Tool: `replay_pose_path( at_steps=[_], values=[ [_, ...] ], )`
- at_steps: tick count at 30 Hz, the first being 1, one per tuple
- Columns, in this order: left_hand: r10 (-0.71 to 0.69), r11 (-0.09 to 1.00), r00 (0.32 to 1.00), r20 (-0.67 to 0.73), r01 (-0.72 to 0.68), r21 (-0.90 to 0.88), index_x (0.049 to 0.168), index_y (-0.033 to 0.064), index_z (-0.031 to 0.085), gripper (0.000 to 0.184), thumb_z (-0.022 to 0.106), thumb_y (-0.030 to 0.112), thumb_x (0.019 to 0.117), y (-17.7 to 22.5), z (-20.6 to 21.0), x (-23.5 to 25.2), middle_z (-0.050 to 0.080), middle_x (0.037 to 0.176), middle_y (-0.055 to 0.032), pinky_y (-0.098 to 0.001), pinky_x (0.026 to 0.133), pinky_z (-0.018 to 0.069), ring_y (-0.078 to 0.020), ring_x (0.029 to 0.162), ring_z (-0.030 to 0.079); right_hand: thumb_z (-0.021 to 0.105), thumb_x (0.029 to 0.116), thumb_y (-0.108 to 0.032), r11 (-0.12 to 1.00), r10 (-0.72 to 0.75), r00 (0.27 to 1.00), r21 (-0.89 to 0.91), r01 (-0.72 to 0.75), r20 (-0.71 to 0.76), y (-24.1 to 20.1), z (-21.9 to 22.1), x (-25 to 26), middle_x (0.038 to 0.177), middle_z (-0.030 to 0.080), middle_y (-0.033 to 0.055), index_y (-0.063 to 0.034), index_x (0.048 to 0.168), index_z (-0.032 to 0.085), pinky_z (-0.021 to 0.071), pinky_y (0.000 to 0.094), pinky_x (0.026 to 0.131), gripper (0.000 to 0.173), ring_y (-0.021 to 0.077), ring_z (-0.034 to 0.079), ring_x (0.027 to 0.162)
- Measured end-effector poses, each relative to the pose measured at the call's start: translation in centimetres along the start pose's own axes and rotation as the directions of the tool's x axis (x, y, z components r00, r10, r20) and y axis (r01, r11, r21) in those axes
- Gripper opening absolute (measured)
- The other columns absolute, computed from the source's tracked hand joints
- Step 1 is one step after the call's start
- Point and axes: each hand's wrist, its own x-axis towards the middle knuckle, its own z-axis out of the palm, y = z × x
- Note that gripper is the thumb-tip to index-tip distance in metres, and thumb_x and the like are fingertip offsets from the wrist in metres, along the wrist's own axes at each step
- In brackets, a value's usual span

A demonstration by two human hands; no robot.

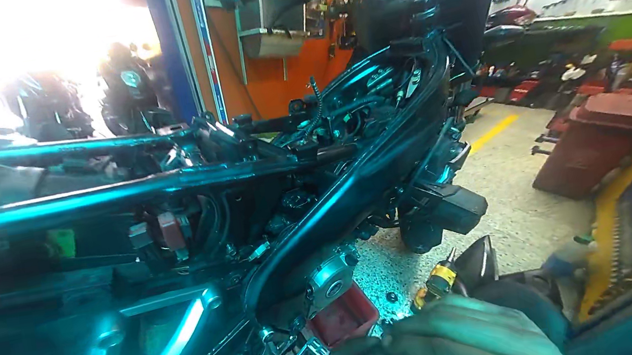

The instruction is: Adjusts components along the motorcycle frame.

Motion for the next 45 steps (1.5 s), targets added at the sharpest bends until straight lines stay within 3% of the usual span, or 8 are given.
replay_pose_path(
  at_steps=[3,5,7,10,13,17,20,45],
  values=[
    [0.008,0.998,0.994,-0.106,-0.001,0.064,0.109,0.007,0.076,0.015,0.066,0.013,0.0989,2.2,1.8,1.9,0.074,0.088,-0.0096,-0.0273,0.063,0.0582,-0.0107,0.068,0.067,0.07,0.098,-0.016,0.993,0.004,0.989,0.114,0.013,-0.145,0.9,1.4,1.8,0.102,0.076,0.0037,-0.0116,0.105,0.076,0.0598,0.0289,0.085,0.011,0.0124,0.072,0.096],
    [0.173,0.86,0.984,-0.03,-0.136,0.492,0.116,-0.0003,0.071,0.021,0.061,0.007,0.0993,4.9,2.5,4.3,0.074,0.094,-0.0088,-0.0289,0.065,0.0601,-0.0123,0.073,0.069,0.073,0.095,-0.017,0.982,0.072,0.967,0.186,-0.025,-0.246,2.4,1.8,3.6,0.103,0.077,0.0001,-0.0124,0.104,0.079,0.0622,0.0268,0.085,0.012,0.0082,0.072,0.097],
    [0.383,0.334,0.897,0.22,-0.356,0.873,0.121,0.0026,0.069,0.029,0.068,0.016,0.0949,9.2,3.3,8.2,0.074,0.106,-0.0043,-0.0285,0.076,0.0618,-0.0108,0.088,0.071,0.075,0.0921,-0.018,0.988,0.122,0.938,0.133,-0.083,-0.326,4.5,2.1,5.7,0.103,0.076,-0.0024,-0.0135,0.104,0.08,0.0632,0.0256,0.084,0.013,0.0058,0.072,0.095],
    [0.266,-0.498,0.771,0.579,-0.405,0.767,0.132,0.0031,0.064,0.047,0.063,0.033,0.0959,17.3,4.7,15.9,0.067,0.127,-0.0179,-0.0543,0.099,0.0523,-0.0332,0.119,0.064,0.075,0.0894,-0.016,0.981,0.183,0.904,0.008,-0.195,-0.387,7.9,3.8,9.1,0.102,0.077,0.0018,-0.0122,0.105,0.081,0.0634,0.0336,0.081,0.017,0.0119,0.074,0.091],
    [-0.156,-0.747,0.831,0.534,-0.453,0.487,0.143,0.0093,0.058,0.065,0.059,0.053,0.0955,22.9,5.3,22.2,0.058,0.144,-0.0177,-0.0614,0.111,0.0413,-0.0388,0.135,0.054,0.076,0.089,-0.015,0.964,0.244,0.865,0.011,-0.266,-0.438,9.6,6.3,11.3,0.099,0.077,0.0055,-0.0091,0.103,0.08,0.0631,0.0415,0.08,0.016,0.018,0.075,0.087],
    [-0.424,-0.774,0.858,0.29,-0.51,0.377,0.158,0.0148,0.04,0.103,0.07,0.073,0.0791,25.5,4.8,24.0,0.047,0.157,-0.0133,-0.0576,0.116,0.0374,-0.0332,0.145,0.045,0.075,0.0887,-0.014,0.961,0.237,0.839,-0.008,-0.276,-0.489,10.6,8.6,12.4,0.099,0.078,0.005,-0.0082,0.102,0.08,0.0628,0.0411,0.079,0.015,0.0179,0.075,0.086],
    [-0.445,-0.723,0.816,0.37,-0.571,0.389,0.149,0.0168,0.051,0.099,0.081,0.069,0.0699,26.1,4.3,24.7,0.056,0.148,-0.0096,-0.0561,0.108,0.0469,-0.0299,0.133,0.056,0.075,0.0893,-0.013,0.963,0.215,0.833,-0.033,-0.268,-0.509,11.4,9.5,12.4,0.101,0.078,0.0048,-0.0082,0.101,0.08,0.0628,0.0398,0.081,0.014,0.0176,0.076,0.09],
    [-0.392,-0.775,0.867,0.307,-0.491,0.397,0.161,0.0249,0.037,0.103,0.077,0.069,0.0766,25.8,5.2,23.6,0.056,0.149,-0.011,-0.0634,0.112,0.0353,-0.0314,0.139,0.052,0.069,0.0963,-0.021,0.84,0.043,0.918,-0.483,-0.247,-0.395,10.4,8.8,14.1,0.086,0.074,0.0084,-0.0076,0.095,0.077,0.0561,0.0415,0.06,0.015,0.0254,0.072,0.072]
  ],
)
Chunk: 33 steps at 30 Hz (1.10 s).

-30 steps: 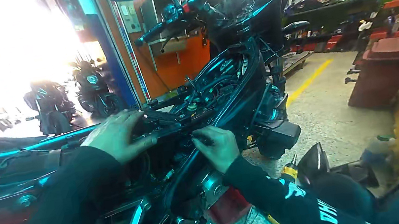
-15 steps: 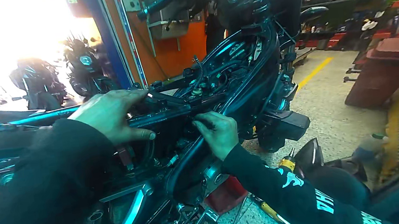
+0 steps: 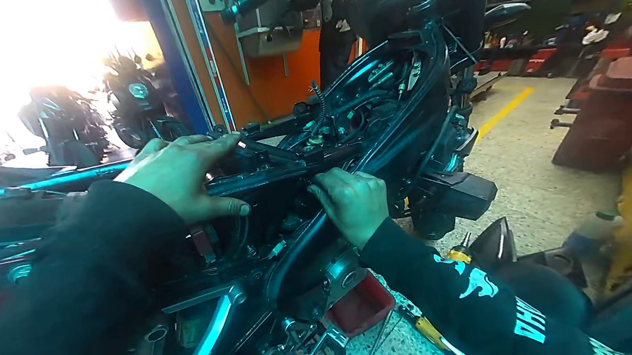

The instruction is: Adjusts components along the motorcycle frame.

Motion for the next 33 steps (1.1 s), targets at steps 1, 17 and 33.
replay_pose_path(
  at_steps=[1,17,33],
  values=[
    [-0.003,1.0,1.0,0.002,0.003,0.0,0.161,0.0251,0.036,0.103,0.077,0.069,0.0766,0.0,0.0,0.0,0.056,0.149,-0.0108,-0.0632,0.112,0.0355,-0.0314,0.139,0.052,0.069,0.0965,-0.021,1.0,-0.004,1.0,0.003,0.004,-0.001,0.0,0.1,0.0,0.085,0.074,0.0087,-0.0073,0.095,0.076,0.0557,0.0413,0.06,0.015,0.0254,0.072,0.071],
    [-0.073,0.997,0.994,0.086,0.076,-0.031,0.161,0.0264,0.036,0.101,0.078,0.066,0.0781,0.7,-0.9,-0.3,0.05,0.157,0.0022,-0.055,0.12,0.0283,-0.0214,0.149,0.039,0.059,0.0967,-0.023,0.987,-0.143,0.988,0.058,0.147,-0.061,0.9,0.2,-0.3,0.088,0.075,0.014,-0.0026,0.097,0.077,0.0582,0.0479,0.062,0.027,0.0323,0.073,0.073],
    [-0.006,1.0,1.0,-0.008,0.006,-0.006,0.16,0.025,0.038,0.1,0.077,0.067,0.0778,0.5,0.3,-0.1,0.056,0.15,-0.0085,-0.0609,0.115,0.0335,-0.0305,0.141,0.049,0.063,0.0978,-0.017,0.977,-0.148,0.985,0.143,0.159,-0.086,2.1,1.3,-1.1,0.093,0.074,0.0139,-0.002,0.104,0.074,0.0601,0.0446,0.076,0.02,0.0297,0.073,0.085]
  ],
)
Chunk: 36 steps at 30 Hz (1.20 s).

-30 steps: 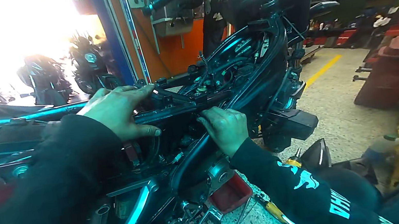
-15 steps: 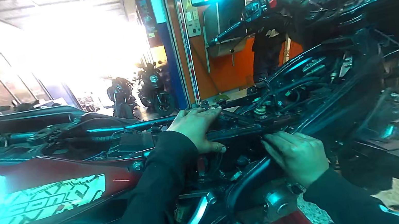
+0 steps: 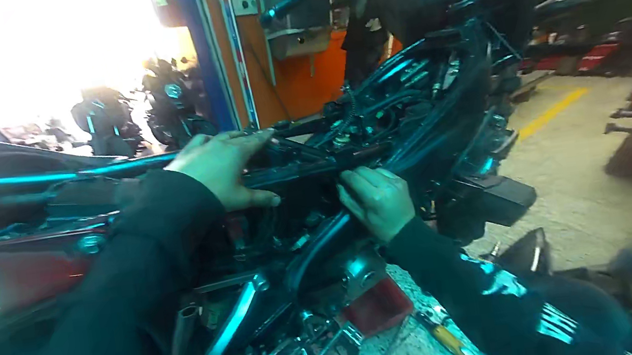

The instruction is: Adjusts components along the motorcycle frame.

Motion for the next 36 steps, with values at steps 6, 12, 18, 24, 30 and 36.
replay_pose_path(
  at_steps=[6,12,18,24,30,36],
  values=[
    [0.008,0.999,1.0,0.022,-0.009,0.035,0.162,0.0234,0.034,0.104,0.074,0.069,0.0781,-0.3,0.1,0.2,0.051,0.154,-0.0126,-0.0643,0.113,0.0337,-0.0346,0.141,0.049,0.067,0.0972,-0.022,0.996,-0.094,0.989,-0.026,0.091,-0.115,1.1,1.5,-0.1,0.087,0.074,0.013,-0.0019,0.095,0.074,0.059,0.0394,0.073,0.021,0.0266,0.072,0.08],
    [0.023,1.0,1.0,0.002,-0.023,0.019,0.16,0.0254,0.037,0.101,0.073,0.072,0.0773,-0.8,0.3,0.2,0.054,0.15,-0.013,-0.0663,0.111,0.0348,-0.0357,0.137,0.052,0.07,0.0957,-0.017,0.999,-0.011,0.989,0.048,0.018,-0.148,0.5,2.0,-0.4,0.092,0.075,0.0113,-0.0036,0.106,0.077,0.0588,0.0368,0.072,0.018,0.0238,0.072,0.082],
    [0.052,0.999,0.998,-0.036,-0.052,-0.006,0.158,0.025,0.041,0.1,0.073,0.07,0.0759,-1.0,0.5,0.3,0.058,0.144,-0.0148,-0.0693,0.105,0.0382,-0.0376,0.131,0.056,0.069,0.093,-0.013,0.989,-0.078,0.991,0.121,0.09,-0.105,1.0,1.7,-0.2,0.096,0.075,0.0133,-0.0011,0.107,0.076,0.0597,0.0366,0.076,0.019,0.0243,0.073,0.086],
    [0.028,1.0,0.999,-0.016,-0.028,0.004,0.159,0.026,0.039,0.1,0.074,0.071,0.0766,-0.8,0.2,0.3,0.058,0.145,-0.0151,-0.0695,0.104,0.039,-0.0384,0.131,0.056,0.07,0.0941,-0.016,0.994,-0.084,0.99,0.055,0.091,-0.117,1.5,1.5,0.1,0.087,0.074,0.0109,-0.0033,0.1,0.078,0.0569,0.0357,0.067,0.016,0.0224,0.071,0.076],
    [0.083,0.997,0.995,-0.055,-0.083,-0.004,0.157,0.0232,0.042,0.1,0.073,0.071,0.0745,-1.5,0.7,0.7,0.061,0.14,-0.014,-0.0697,0.1,0.0421,-0.0373,0.126,0.06,0.074,0.0925,-0.021,0.995,-0.084,0.988,0.038,0.09,-0.132,1.6,1.5,0.1,0.089,0.076,0.0103,-0.0039,0.1,0.078,0.0569,0.0354,0.069,0.019,0.0217,0.072,0.077],
    [0.116,0.993,0.99,-0.076,-0.117,0.001,0.157,0.0203,0.043,0.102,0.069,0.075,0.0745,-1.7,0.9,0.7,0.064,0.135,-0.0147,-0.0685,0.098,0.0445,-0.0376,0.122,0.062,0.07,0.0948,-0.017,0.987,-0.107,0.99,0.108,0.117,-0.092,2.5,1.4,-0.1,0.09,0.075,0.0111,-0.0034,0.104,0.076,0.0575,0.0371,0.071,0.018,0.0224,0.072,0.081]
  ],
)
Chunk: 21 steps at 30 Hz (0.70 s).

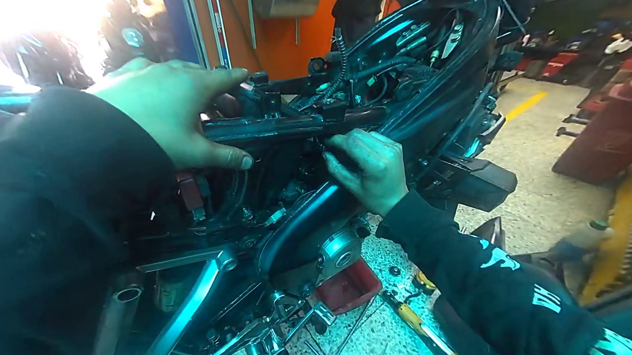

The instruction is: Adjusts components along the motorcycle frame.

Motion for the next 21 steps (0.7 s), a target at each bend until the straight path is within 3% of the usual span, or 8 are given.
replay_pose_path(
  at_steps=[6,11,17,21],
  values=[
    [0.014,1.0,1.0,-0.01,-0.014,-0.003,0.157,0.0188,0.043,0.102,0.07,0.073,0.0751,-0.02,0.01,-0.04,0.063,0.136,-0.0157,-0.0696,0.098,0.0442,-0.0387,0.122,0.062,0.072,0.0941,-0.023,0.998,0.03,0.999,-0.063,-0.032,-0.02,-0.44,0.2,0.37,0.083,0.073,0.0101,-0.0037,0.095,0.075,0.0547,0.0363,0.064,0.02,0.0218,0.069,0.073],
    [0.005,1.0,1.0,0.003,-0.005,-0.016,0.157,0.0192,0.042,0.1,0.071,0.071,0.0762,0.1,-0.12,-0.14,0.062,0.138,-0.0151,-0.0701,0.099,0.0428,-0.0388,0.125,0.06,0.07,0.0929,-0.022,1.0,0.009,1.0,0.004,-0.009,0.008,-0.19,0.18,-0.03,0.09,0.073,0.0114,-0.0042,0.107,0.076,0.056,0.0379,0.065,0.023,0.0231,0.07,0.077],
    [0.003,1.0,1.0,-0.004,-0.003,-0.021,0.156,0.0193,0.043,0.099,0.072,0.069,0.0759,0.24,-0.07,-0.1,0.064,0.135,-0.0145,-0.0697,0.1,0.0426,-0.0378,0.123,0.061,0.072,0.0944,-0.022,0.998,0.064,0.998,-0.02,-0.064,-0.023,-0.54,0.15,0.28,0.084,0.072,0.0101,-0.0031,0.096,0.075,0.0556,0.0364,0.063,0.019,0.0214,0.07,0.073],
    [-0.015,1.0,1.0,0.009,0.016,-0.019,0.157,0.0214,0.042,0.099,0.072,0.07,0.0758,0.27,-0.17,-0.13,0.064,0.137,-0.0127,-0.069,0.102,0.0416,-0.0373,0.126,0.06,0.071,0.0922,-0.023,0.999,0.036,0.999,-0.024,-0.036,-0.008,-0.42,0.12,0.04,0.087,0.074,0.0098,-0.0045,0.103,0.076,0.0556,0.0367,0.066,0.022,0.0214,0.07,0.076]
  ],
)
